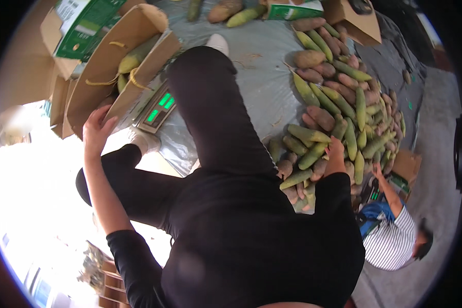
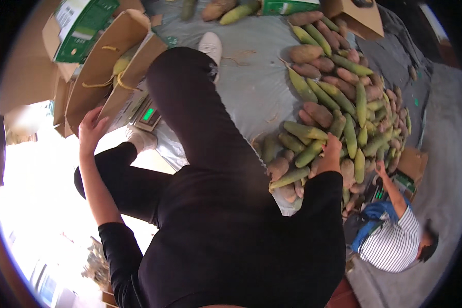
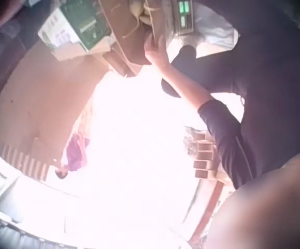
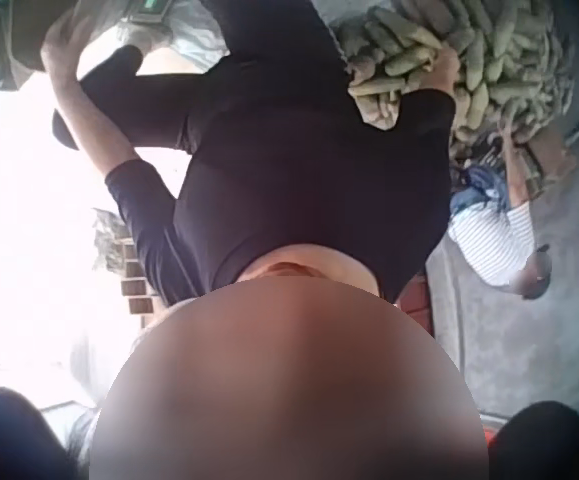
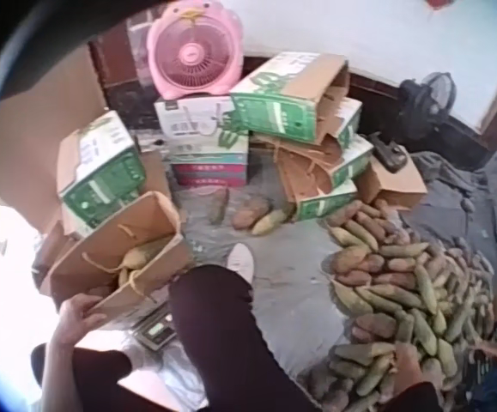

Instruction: The recorder is weighing large green produce (looks like winter melon or similar) and placing them into cardboard boxes for shipping.

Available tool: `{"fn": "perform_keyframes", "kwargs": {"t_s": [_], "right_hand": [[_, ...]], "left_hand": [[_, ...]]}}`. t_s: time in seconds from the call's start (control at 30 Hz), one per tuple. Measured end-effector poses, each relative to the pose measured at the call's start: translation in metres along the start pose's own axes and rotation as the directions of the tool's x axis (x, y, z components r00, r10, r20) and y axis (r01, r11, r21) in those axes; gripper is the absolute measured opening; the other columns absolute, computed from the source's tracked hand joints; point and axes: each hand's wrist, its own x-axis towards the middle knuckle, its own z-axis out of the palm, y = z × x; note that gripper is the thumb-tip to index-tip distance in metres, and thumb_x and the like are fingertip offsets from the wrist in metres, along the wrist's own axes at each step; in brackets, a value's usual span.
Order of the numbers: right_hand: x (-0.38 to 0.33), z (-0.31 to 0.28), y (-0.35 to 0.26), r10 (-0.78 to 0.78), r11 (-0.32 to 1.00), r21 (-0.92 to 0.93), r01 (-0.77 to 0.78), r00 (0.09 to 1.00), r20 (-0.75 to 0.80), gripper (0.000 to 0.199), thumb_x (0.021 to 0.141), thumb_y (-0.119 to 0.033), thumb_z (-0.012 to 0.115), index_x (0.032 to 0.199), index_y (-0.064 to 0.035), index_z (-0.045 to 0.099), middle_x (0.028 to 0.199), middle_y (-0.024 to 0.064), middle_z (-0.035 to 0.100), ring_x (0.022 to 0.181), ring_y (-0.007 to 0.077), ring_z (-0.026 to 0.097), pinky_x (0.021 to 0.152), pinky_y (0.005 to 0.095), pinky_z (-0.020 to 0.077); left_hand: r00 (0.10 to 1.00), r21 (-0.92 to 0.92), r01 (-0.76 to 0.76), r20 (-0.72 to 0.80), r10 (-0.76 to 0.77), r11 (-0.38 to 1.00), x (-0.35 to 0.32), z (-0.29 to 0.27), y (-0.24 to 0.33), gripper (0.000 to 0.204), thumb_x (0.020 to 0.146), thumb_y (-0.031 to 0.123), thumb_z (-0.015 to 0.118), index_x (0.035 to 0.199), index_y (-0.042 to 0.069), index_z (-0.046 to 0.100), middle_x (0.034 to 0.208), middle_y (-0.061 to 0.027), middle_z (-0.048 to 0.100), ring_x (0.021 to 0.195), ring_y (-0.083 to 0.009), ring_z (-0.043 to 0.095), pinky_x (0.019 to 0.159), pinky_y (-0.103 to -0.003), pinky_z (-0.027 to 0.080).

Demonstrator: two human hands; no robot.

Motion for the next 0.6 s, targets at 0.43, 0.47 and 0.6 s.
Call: {"fn": "perform_keyframes", "kwargs": {"t_s": [0.43,0.47,0.6], "right_hand": [[0.019,-0.023,-0.002,0.074,0.947,0.302,-0.108,0.990,0.123,0.030,0.088,-0.027,0.054,0.111,-0.0099,0.046,0.109,0.0058,0.049,0.088,0.0208,0.048,0.067,0.0323,0.0409],[0.019,-0.024,0.000,0.093,0.948,0.294,-0.119,0.990,0.102,0.026,0.088,-0.026,0.055,0.107,-0.0100,0.048,0.102,0.0047,0.051,0.084,0.0204,0.049,0.064,0.0326,0.0416],[0.017,-0.031,0.003,0.038,0.948,0.312,-0.060,0.997,0.074,0.023,0.087,-0.027,0.057,0.102,-0.0099,0.050,0.092,0.0036,0.053,0.074,0.0191,0.050,0.058,0.0341,0.0435]], "left_hand": [[0.998,0.285,-0.039,0.061,0.023,0.958,0.018,0.019,0.001,0.034,0.072,0.023,0.066,0.103,0.008,0.063,0.095,-0.0118,0.062,0.087,-0.0298,0.060,0.077,-0.037,0.046],[0.998,0.291,-0.039,0.065,0.021,0.956,0.018,0.019,0.000,0.034,0.072,0.023,0.066,0.103,0.009,0.063,0.094,-0.0120,0.062,0.087,-0.0300,0.060,0.077,-0.037,0.046],[0.997,0.300,-0.053,0.063,0.036,0.953,0.023,0.023,-0.013,0.034,0.072,0.023,0.066,0.102,0.008,0.063,0.092,-0.0119,0.062,0.086,-0.0296,0.060,0.077,-0.037,0.046]]}}
